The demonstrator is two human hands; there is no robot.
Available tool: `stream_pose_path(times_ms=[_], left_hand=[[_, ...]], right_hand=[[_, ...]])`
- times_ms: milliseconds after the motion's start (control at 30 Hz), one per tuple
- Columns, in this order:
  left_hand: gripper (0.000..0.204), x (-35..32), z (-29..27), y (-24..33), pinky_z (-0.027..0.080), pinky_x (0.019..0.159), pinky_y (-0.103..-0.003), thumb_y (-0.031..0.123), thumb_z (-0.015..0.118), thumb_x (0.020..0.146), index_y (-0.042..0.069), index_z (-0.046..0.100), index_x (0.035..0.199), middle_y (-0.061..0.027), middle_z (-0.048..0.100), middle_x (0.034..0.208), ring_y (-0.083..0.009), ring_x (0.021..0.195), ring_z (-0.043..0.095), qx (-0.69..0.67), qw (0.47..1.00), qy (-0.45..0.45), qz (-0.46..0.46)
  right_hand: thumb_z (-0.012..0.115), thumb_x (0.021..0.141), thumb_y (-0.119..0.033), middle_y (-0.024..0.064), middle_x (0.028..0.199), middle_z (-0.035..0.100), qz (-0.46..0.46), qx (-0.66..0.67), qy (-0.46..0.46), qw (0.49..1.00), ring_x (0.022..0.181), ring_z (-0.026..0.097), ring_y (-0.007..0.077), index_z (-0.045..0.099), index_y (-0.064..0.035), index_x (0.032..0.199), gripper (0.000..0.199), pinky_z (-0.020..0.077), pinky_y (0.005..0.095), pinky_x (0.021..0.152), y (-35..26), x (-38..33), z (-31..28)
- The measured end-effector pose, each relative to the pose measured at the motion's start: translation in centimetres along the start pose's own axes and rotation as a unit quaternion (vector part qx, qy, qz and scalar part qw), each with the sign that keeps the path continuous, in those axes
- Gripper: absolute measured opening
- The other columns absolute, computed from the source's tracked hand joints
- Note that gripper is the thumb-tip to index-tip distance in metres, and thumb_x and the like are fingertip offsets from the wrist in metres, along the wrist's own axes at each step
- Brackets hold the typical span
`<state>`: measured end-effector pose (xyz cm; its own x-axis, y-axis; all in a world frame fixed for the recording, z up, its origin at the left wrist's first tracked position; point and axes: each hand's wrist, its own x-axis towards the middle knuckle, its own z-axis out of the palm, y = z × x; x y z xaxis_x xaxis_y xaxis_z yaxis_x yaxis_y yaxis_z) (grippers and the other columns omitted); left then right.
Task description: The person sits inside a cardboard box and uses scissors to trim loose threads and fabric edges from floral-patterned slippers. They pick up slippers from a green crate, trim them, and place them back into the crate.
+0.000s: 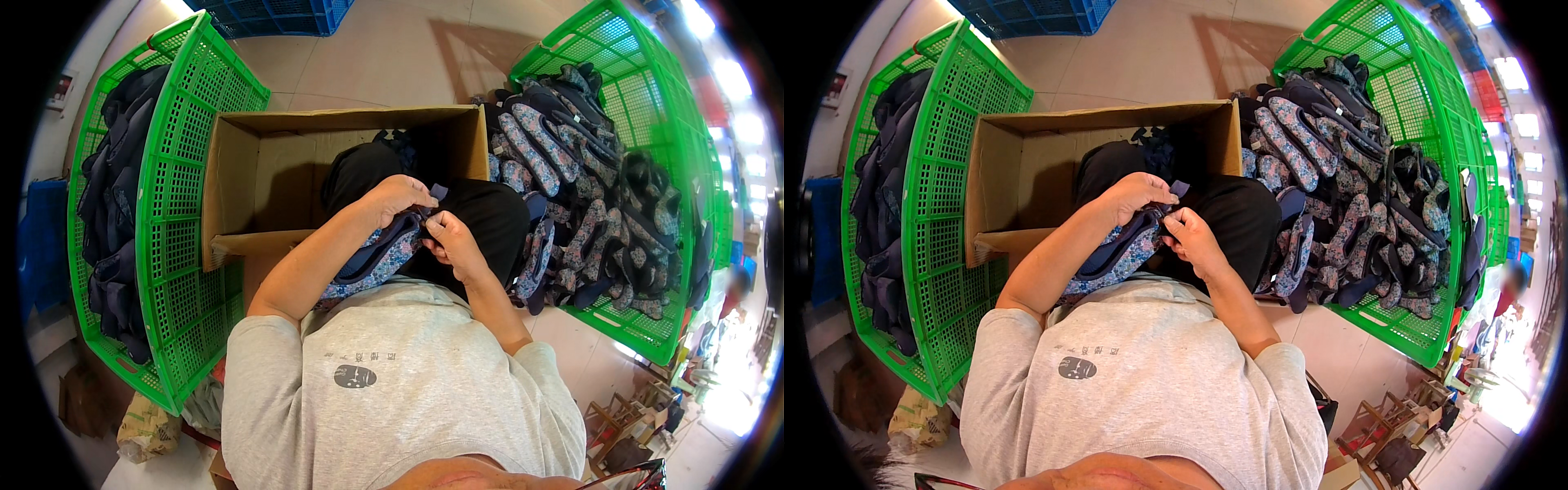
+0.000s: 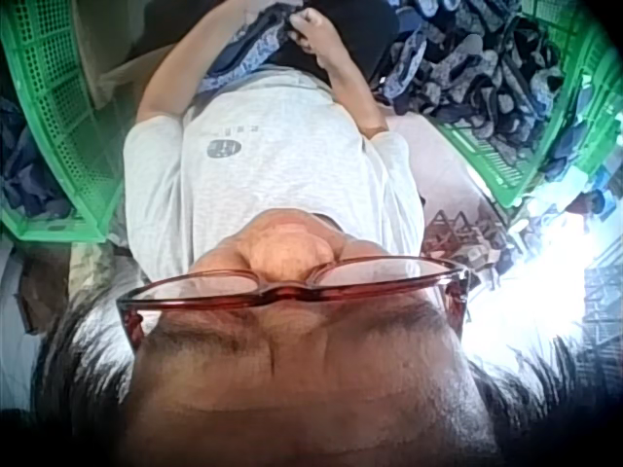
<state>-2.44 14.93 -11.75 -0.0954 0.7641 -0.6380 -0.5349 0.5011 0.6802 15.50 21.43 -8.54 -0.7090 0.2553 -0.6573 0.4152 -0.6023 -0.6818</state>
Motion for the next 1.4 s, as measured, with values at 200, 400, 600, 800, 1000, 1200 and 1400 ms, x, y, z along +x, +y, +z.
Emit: stream_pose_path(times_ms=[200,400,600,800,1000,1200,1400], left_hand=[[0.025,0.3,0.3,-0.3,0.049,0.088,-0.034,0.019,0.062,0.095,0.001,0.062,0.111,-0.0116,0.067,0.105,-0.0201,0.094,0.062,-0.036,0.998,0.047,0.005],[0.047,-1.4,0.9,1.7,0.045,0.102,-0.040,0.024,0.054,0.099,-0.002,0.045,0.137,-0.0183,0.059,0.129,-0.0276,0.119,0.057,-0.042,0.997,0.070,0.002],[0.067,-4.6,-0.7,3.5,0.042,0.106,-0.039,0.012,0.060,0.091,-0.006,0.031,0.148,-0.0207,0.053,0.139,-0.0272,0.128,0.052,0.039,0.996,0.000,0.080],[0.077,-7.3,-1.7,2.5,0.042,0.106,-0.040,-0.004,0.061,0.077,-0.001,0.034,0.149,-0.0191,0.053,0.140,-0.0270,0.132,0.049,0.260,0.955,-0.043,0.136],[0.077,-9.1,0.2,1.4,0.046,0.101,-0.037,0.000,0.062,0.070,0.002,0.042,0.145,-0.0225,0.055,0.135,-0.0354,0.121,0.055,0.527,0.830,0.023,0.180],[0.040,-8.6,2.3,0.3,0.050,0.090,-0.040,0.011,0.071,0.073,0.002,0.061,0.111,-0.0152,0.061,0.103,-0.0317,0.102,0.060,0.638,0.726,0.135,0.218],[0.022,-7.5,2.1,-1.0,0.050,0.076,-0.041,0.011,0.075,0.067,0.006,0.058,0.081,-0.0105,0.057,0.084,-0.0316,0.086,0.059,0.625,0.671,0.218,0.333]], right_hand=[[0.053,0.102,-0.023,0.0013,0.073,0.055,-0.016,0.037,0.003,0.999,0.050,0.037,0.0014,0.050,-0.0121,0.097,0.013,0.0247,0.0160,0.043,0.5,-0.7,0.0],[0.050,0.103,-0.024,0.0021,0.075,0.055,-0.040,0.070,0.007,0.997,0.052,0.037,0.0032,0.049,-0.0093,0.098,0.015,0.0263,0.0162,0.042,1.6,-1.5,-0.8],[0.052,0.102,-0.027,0.0004,0.079,0.056,-0.051,0.092,0.026,0.994,0.056,0.040,0.0037,0.050,-0.0106,0.104,0.016,0.0286,0.0167,0.044,2.6,-1.5,-1.0],[0.069,0.093,-0.023,-0.0016,0.079,0.055,-0.078,0.087,0.026,0.993,0.057,0.042,0.0029,0.052,-0.0105,0.110,0.027,0.0293,0.0175,0.045,3.8,-0.8,-0.3],[0.077,0.086,-0.020,-0.0022,0.079,0.054,-0.062,0.026,0.039,0.997,0.059,0.043,0.0027,0.052,-0.0099,0.111,0.037,0.0309,0.0177,0.047,3.3,-1.1,0.1],[0.079,0.084,-0.023,0.0011,0.088,0.056,-0.087,-0.030,0.081,0.993,0.076,0.051,0.0072,0.051,-0.0069,0.109,0.040,0.0434,0.0226,0.062,3.3,-0.6,1.0],[0.081,0.080,-0.028,0.0041,0.091,0.056,-0.186,-0.135,0.148,0.962,0.082,0.051,0.0109,0.050,-0.0036,0.107,0.048,0.0469,0.0265,0.074,4.0,1.0,1.4]])
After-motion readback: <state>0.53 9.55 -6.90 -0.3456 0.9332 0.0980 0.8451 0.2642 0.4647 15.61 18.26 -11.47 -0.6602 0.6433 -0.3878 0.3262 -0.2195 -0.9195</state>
